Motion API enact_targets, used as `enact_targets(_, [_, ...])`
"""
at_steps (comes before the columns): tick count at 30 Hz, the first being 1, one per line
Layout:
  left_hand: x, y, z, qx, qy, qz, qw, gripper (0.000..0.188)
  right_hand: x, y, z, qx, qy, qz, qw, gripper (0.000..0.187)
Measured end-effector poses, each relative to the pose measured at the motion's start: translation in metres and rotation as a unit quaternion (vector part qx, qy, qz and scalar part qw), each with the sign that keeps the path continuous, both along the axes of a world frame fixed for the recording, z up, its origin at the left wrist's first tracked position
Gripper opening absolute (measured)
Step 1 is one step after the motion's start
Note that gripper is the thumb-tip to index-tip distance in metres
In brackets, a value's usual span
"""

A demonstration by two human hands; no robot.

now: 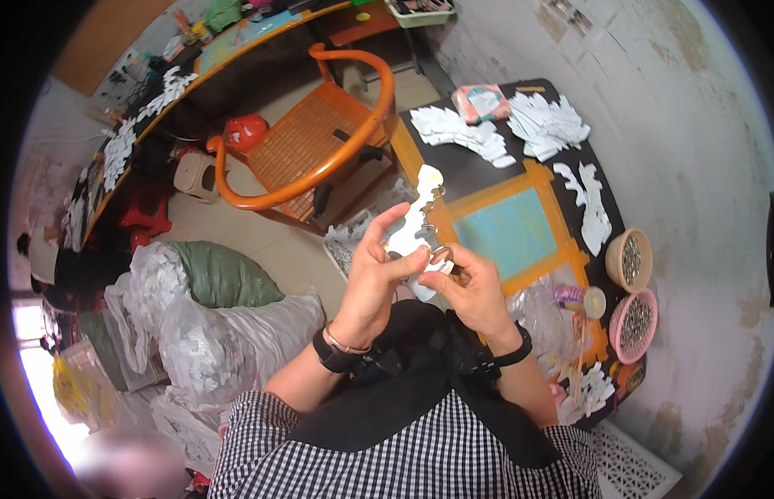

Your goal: Applying glue to shoe components using a brush and liquid adhesive.

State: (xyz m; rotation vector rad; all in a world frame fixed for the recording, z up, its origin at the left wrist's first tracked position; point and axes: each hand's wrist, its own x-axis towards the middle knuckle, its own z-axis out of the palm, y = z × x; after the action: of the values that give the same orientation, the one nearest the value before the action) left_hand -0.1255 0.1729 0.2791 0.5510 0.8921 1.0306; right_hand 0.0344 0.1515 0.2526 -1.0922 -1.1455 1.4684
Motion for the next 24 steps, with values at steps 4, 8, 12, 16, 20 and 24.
enact_targets(4, [0.009,-0.006,-0.018,-0.066,-0.067,-0.041,0.995,0.060,0.013,-0.008,0.008,0.034,-0.085,-0.001,0.996,0.014])
enact_targets(8, [0.023,-0.013,-0.023,-0.107,-0.062,-0.076,0.989,0.057,0.023,-0.018,0.004,0.079,-0.129,-0.032,0.988,0.015])
enact_targets(12, [0.042,-0.016,-0.026,-0.091,-0.046,-0.095,0.990,0.058,0.041,-0.034,-0.001,0.032,-0.097,-0.045,0.994,0.014])
enact_targets(16, [0.069,-0.025,-0.019,-0.031,-0.039,-0.106,0.993,0.061,0.064,-0.064,-0.017,-0.046,0.080,-0.086,0.992,0.033])
enact_targets(20, [0.100,-0.038,0.008,-0.003,0.013,-0.171,0.985,0.065,0.085,-0.096,-0.037,-0.039,0.135,-0.134,0.981,0.064])
enact_targets(24, [0.120,-0.045,0.003,0.019,0.015,-0.146,0.989,0.068,0.108,-0.111,-0.020,-0.012,0.227,-0.178,0.957,0.085])
